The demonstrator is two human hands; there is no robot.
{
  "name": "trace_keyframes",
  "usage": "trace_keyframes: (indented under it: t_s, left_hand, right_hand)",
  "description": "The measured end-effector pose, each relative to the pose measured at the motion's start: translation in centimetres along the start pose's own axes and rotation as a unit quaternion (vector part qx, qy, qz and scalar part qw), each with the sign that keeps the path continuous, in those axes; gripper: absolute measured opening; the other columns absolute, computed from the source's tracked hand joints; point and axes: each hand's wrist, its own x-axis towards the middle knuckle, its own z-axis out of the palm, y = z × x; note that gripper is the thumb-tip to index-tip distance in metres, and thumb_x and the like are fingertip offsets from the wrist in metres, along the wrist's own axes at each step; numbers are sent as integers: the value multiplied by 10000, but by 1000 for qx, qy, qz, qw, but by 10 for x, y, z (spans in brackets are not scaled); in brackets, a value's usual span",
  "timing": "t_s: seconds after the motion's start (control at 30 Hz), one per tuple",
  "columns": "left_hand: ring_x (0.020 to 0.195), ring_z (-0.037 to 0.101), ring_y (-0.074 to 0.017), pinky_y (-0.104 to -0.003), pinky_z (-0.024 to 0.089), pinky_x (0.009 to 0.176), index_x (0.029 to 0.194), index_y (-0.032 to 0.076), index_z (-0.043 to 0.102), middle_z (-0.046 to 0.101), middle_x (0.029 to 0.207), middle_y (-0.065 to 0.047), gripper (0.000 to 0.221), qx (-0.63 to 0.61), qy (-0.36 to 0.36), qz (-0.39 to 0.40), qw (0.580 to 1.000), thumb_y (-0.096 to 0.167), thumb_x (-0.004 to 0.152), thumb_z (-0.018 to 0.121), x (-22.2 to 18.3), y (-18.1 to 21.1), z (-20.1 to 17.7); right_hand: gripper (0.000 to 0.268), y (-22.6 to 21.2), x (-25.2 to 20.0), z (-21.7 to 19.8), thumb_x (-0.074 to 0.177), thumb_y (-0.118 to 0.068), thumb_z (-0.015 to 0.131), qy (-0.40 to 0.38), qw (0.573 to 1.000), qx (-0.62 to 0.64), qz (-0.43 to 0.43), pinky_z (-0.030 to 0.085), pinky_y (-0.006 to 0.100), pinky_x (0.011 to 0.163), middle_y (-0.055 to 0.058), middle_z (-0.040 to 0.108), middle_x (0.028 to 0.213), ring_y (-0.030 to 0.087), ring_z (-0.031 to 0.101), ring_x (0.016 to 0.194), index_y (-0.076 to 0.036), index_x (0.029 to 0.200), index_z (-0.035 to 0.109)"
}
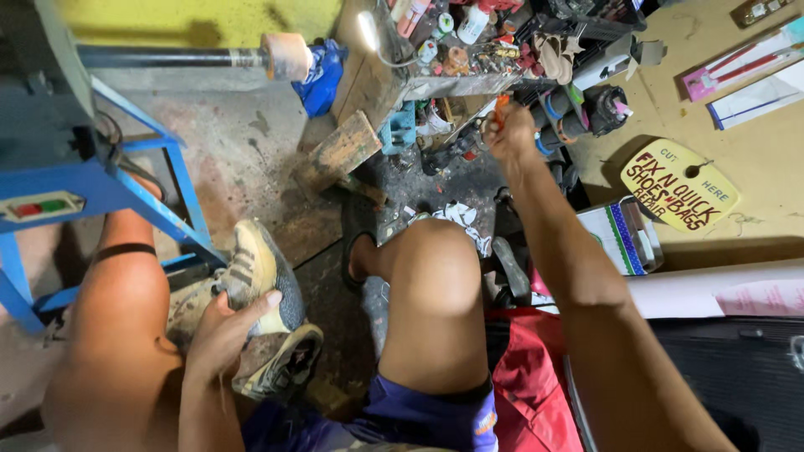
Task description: The person rubs the sole of a shoe against a rotating buffer wheel, applies adhesive to a shoe and a replacement sole, and uses a lighter to heat the edges of the sole before pressing them together.
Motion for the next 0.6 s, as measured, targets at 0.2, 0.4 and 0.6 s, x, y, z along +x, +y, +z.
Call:
trace_keyframes:
  t_s: [0.2, 0.4, 0.6]
  left_hand:
    - [951, 713, -226, -399, 592, 792, 1328, -5, 586, 738, 1129, -131, 591, 14, 17, -38, 999, 92, 779, 783, 8, 2, 1]
    - [900, 699, -232, -423, 559, 743, 1305, 27, 595, 733, 1104, -129, 569, 28, 44, -103, 993, 110, 771, 775, 13, 19, 14]
    - [968, 676, -163, -326, 540, 867, 1227, -4, 633, 733, 1114, -92, 533, 100, 3, 30, 995, 199, 767, 809, 18, 26, 24]
  right_hand:
    - [162, -29, 50, 5, 913, -16, 603, 59, 978, -153, -132, 479, 297, 479, 32, 653, 804, 134, 556, 585, -146, 1006, 575]
    - [111, -36, 111, 15, 900, -235, 549, -64, 996, -38, -56, 489, 327, 504, 46, 686, 829, 182, 622, 658, -143, 948, 588]
    - [173, -23, 154, 33, 923, -149, 595, -11, 888, -302, -346, 528, 347, 582, 71, 690, 956, 188, 648, 741, -103, 1083, 548]
